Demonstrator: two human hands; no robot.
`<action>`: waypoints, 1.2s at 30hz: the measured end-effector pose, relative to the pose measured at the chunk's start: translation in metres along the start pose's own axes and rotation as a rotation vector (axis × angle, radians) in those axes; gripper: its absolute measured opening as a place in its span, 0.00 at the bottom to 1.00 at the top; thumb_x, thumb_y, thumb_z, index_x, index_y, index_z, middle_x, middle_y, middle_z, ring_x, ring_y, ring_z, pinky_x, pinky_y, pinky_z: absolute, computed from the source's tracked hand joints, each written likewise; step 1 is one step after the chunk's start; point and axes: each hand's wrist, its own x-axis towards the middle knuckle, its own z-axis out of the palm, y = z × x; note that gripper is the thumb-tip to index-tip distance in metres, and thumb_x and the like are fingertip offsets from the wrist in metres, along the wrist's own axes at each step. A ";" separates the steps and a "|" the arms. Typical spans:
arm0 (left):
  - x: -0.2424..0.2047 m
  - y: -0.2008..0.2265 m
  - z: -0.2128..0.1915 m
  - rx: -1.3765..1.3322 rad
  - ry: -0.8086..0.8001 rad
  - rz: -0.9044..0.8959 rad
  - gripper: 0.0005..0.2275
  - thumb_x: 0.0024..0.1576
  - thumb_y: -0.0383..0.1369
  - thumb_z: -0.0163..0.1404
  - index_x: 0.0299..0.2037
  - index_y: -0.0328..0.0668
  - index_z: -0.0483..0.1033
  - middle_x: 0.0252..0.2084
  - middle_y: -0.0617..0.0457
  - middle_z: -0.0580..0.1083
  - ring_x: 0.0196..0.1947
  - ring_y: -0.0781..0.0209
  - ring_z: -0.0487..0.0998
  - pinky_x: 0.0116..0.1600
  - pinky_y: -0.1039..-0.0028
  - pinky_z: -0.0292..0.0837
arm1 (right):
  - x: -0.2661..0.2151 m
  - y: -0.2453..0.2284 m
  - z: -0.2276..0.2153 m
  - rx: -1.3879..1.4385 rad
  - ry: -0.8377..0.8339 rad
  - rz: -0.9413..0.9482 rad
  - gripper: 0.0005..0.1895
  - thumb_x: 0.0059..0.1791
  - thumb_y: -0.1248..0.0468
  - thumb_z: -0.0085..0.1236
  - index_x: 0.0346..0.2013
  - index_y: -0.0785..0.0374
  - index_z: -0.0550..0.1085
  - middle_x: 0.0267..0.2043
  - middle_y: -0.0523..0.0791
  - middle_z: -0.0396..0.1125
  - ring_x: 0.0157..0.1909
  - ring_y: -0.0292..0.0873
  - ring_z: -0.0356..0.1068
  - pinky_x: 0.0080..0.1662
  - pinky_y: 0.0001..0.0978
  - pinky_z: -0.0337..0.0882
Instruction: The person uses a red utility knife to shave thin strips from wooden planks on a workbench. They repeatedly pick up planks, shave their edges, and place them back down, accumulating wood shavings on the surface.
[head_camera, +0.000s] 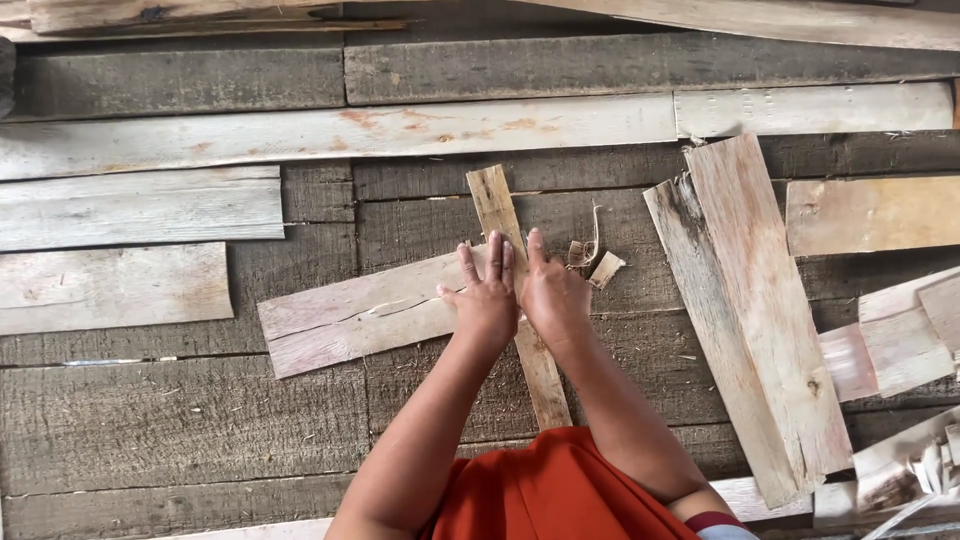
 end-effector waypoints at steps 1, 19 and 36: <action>-0.001 0.000 -0.001 -0.002 -0.002 0.000 0.42 0.59 0.36 0.55 0.77 0.47 0.34 0.80 0.53 0.26 0.76 0.28 0.27 0.56 0.15 0.49 | -0.006 -0.001 0.000 -0.002 -0.002 0.000 0.35 0.52 0.69 0.49 0.74 0.60 0.55 0.35 0.56 0.74 0.32 0.51 0.77 0.35 0.44 0.77; -0.008 0.000 -0.003 -0.007 0.039 0.015 0.44 0.58 0.38 0.57 0.77 0.45 0.36 0.79 0.50 0.27 0.75 0.25 0.27 0.55 0.15 0.53 | -0.009 0.008 -0.006 0.034 -0.020 -0.002 0.36 0.50 0.72 0.47 0.74 0.61 0.53 0.46 0.58 0.72 0.35 0.56 0.78 0.36 0.49 0.77; -0.005 0.000 -0.002 -0.023 0.053 0.008 0.44 0.56 0.36 0.59 0.77 0.46 0.38 0.80 0.52 0.29 0.75 0.27 0.29 0.56 0.15 0.53 | -0.066 0.003 0.006 -0.257 0.000 -0.040 0.37 0.48 0.78 0.57 0.71 0.64 0.58 0.38 0.52 0.75 0.25 0.36 0.71 0.28 0.27 0.74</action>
